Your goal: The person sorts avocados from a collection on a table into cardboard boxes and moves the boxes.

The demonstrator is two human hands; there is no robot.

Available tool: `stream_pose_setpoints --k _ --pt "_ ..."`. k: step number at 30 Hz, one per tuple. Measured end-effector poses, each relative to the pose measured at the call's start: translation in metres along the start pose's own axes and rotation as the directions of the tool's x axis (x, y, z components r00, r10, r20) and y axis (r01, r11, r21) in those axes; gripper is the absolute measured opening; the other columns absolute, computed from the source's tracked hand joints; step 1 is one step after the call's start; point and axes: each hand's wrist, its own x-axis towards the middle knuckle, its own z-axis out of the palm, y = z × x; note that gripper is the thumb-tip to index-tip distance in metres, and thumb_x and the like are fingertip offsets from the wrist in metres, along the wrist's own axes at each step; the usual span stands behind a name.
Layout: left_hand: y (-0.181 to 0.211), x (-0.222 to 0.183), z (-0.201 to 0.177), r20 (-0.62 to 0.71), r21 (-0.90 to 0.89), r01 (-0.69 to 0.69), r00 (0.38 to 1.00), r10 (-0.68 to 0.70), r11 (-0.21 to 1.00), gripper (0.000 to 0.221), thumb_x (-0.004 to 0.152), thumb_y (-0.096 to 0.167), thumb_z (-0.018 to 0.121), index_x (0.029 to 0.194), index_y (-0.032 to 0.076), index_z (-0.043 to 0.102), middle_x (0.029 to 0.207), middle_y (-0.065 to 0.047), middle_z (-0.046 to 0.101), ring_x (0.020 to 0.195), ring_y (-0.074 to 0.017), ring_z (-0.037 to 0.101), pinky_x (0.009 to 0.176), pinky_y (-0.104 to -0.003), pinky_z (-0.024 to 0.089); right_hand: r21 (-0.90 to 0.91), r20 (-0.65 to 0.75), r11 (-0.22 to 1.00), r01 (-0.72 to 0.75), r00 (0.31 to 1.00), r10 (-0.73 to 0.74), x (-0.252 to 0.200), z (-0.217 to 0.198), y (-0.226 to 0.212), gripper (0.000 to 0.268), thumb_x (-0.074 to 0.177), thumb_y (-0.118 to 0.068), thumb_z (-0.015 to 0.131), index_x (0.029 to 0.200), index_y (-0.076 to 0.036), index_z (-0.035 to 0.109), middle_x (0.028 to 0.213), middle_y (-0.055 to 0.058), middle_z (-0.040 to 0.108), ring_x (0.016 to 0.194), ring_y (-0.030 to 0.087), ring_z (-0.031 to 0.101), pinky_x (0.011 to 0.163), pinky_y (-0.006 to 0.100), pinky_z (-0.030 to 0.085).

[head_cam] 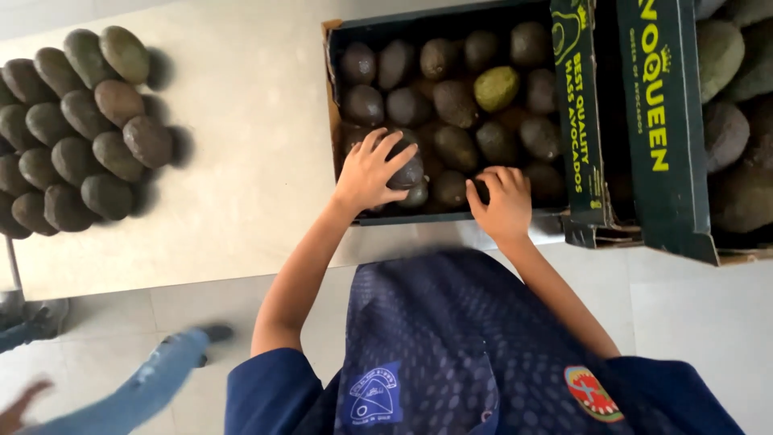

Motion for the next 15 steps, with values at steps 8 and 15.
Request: stream_pose_setpoints --k 8,15 --pt "0.028 0.011 -0.005 -0.219 -0.262 0.079 0.966 -0.139 0.962 0.076 0.067 0.041 0.091 0.133 0.015 0.066 0.13 -0.012 0.065 0.115 -0.0328 0.066 0.09 -0.044 0.058 -0.01 0.015 1.0 0.022 1.0 -0.022 -0.001 -0.001 0.003 0.016 0.093 -0.024 0.076 0.094 -0.008 0.072 0.109 0.005 0.068 0.105 0.031 0.061 0.088 0.046 0.047" --pt "0.063 0.016 -0.009 -0.278 -0.649 0.181 0.848 -0.451 0.739 0.07 0.069 0.028 0.094 0.129 0.004 0.067 0.118 -0.015 0.074 0.108 -0.0252 0.075 0.098 -0.036 0.059 0.144 0.033 0.989 -0.018 0.999 0.013 0.009 -0.018 -0.013 0.037 0.086 -0.024 0.083 0.116 -0.008 0.068 0.125 0.008 0.068 0.119 0.032 0.06 0.101 0.048 0.046"
